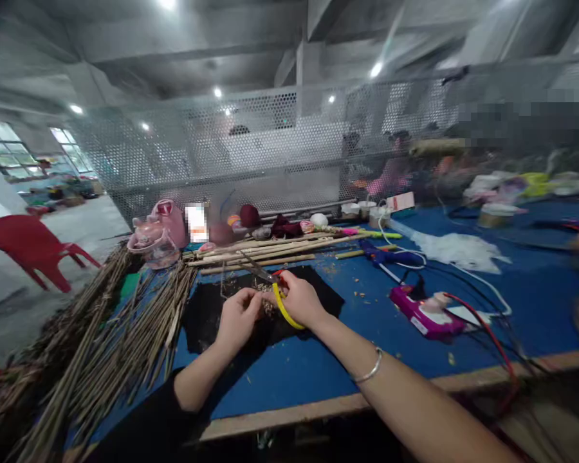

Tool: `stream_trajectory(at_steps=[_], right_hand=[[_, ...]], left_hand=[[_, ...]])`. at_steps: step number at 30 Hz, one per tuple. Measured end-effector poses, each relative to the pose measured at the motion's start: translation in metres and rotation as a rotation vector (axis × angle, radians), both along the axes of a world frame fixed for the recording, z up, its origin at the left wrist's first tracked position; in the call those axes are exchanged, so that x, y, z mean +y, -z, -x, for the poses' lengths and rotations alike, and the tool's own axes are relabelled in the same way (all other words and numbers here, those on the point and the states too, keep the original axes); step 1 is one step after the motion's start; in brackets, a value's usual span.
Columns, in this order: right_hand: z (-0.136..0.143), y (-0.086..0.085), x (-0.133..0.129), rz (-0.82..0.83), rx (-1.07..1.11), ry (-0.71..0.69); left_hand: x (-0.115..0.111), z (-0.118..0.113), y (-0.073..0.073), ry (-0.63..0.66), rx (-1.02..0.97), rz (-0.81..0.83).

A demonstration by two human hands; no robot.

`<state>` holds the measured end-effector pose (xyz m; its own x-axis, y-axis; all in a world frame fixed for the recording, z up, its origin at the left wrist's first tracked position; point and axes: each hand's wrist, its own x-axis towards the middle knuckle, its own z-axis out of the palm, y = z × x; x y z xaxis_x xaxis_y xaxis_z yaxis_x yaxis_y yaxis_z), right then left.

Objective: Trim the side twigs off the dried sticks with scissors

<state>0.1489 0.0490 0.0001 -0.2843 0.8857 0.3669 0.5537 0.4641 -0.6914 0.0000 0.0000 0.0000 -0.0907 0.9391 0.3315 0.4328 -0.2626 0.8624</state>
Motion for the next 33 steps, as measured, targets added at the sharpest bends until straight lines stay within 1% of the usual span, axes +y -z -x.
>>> stream_trajectory(at_steps=[3,6,10,13,15,17,19,21,23,25,27,30,33], right_hand=[[0.002,-0.005,0.003,0.073,0.128,-0.051],[0.004,-0.011,0.007,0.148,0.211,-0.136],[0.004,-0.024,0.018,0.154,0.222,-0.26],[0.006,-0.032,0.024,0.145,0.205,-0.302],[0.008,-0.031,0.026,0.159,0.227,-0.315],[0.01,-0.027,0.026,0.18,0.257,-0.318],[0.011,-0.02,0.025,0.201,0.283,-0.308],[0.009,-0.014,0.022,0.214,0.293,-0.308],[0.006,-0.008,0.02,0.225,0.276,-0.27],[0.001,-0.005,0.017,0.243,0.234,-0.204],[-0.003,-0.006,0.015,0.24,0.154,-0.159],[-0.008,-0.011,0.009,0.144,-0.038,-0.143],[-0.007,-0.017,0.002,0.125,-0.129,-0.21]], left_hand=[[-0.001,-0.001,0.0,0.023,0.013,0.006],[-0.003,-0.005,-0.002,0.061,0.051,0.01],[-0.003,-0.01,-0.01,0.074,0.129,0.011],[0.002,-0.008,-0.017,0.071,0.169,0.011],[0.006,-0.005,-0.02,0.08,0.163,0.016],[0.008,-0.002,-0.018,0.099,0.136,0.021],[0.008,-0.003,-0.012,0.133,0.094,0.026],[0.008,-0.005,-0.003,0.169,0.018,0.064],[0.007,-0.008,0.005,0.186,-0.114,0.157],[0.006,-0.009,0.009,0.168,-0.277,0.252],[0.005,-0.008,0.007,0.133,-0.416,0.269],[0.002,-0.004,-0.003,0.101,-0.506,0.192],[0.0,0.0,-0.01,0.108,-0.533,0.159]])
